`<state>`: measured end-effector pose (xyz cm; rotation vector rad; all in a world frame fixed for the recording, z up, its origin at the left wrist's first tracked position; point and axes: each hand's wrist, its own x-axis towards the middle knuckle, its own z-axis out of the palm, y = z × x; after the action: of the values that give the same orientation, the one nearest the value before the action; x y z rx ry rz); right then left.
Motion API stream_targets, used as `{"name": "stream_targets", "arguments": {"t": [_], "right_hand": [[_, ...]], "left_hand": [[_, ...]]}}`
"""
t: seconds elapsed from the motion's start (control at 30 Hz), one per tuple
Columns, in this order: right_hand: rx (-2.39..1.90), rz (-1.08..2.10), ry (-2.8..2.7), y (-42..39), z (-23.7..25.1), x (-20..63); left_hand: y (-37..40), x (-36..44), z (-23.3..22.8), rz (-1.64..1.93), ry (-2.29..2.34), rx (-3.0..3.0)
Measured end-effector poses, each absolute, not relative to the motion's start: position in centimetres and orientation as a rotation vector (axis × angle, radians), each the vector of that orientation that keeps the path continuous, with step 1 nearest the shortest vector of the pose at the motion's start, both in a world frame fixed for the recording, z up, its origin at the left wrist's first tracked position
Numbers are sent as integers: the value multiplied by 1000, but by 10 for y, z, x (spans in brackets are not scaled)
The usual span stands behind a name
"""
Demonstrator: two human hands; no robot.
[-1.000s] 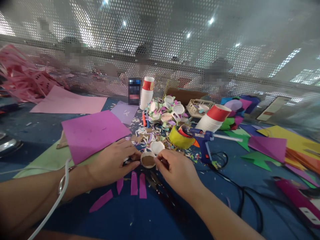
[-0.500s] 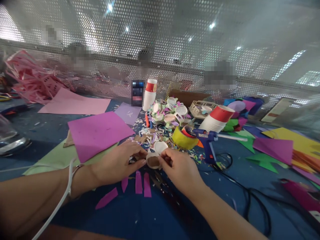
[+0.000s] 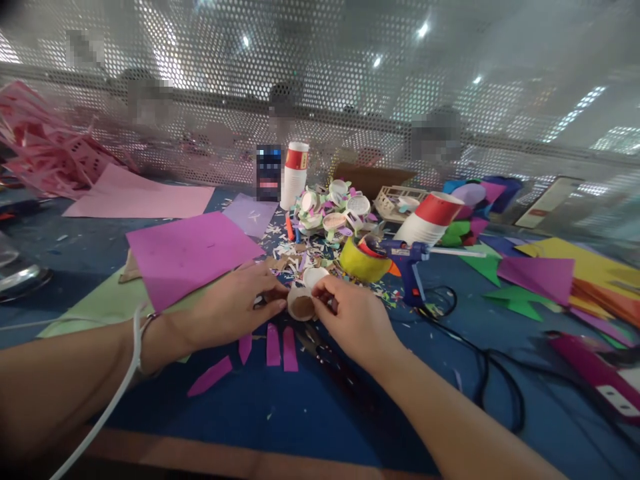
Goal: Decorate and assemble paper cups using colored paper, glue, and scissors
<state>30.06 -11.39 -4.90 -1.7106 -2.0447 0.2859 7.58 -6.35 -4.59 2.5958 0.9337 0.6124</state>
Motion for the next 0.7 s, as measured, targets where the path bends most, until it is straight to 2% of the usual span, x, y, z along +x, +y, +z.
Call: {"name": "stream_targets", "arguments": {"t": [0.27, 0.7], "right_hand": [[-1676, 274, -2022, -117, -45, 296], [-1476, 138, -2111, -121, -42, 286]], "left_hand": [[-69, 77, -40, 648, 977, 2242], [-63, 76, -56, 766, 714, 1636]]}}
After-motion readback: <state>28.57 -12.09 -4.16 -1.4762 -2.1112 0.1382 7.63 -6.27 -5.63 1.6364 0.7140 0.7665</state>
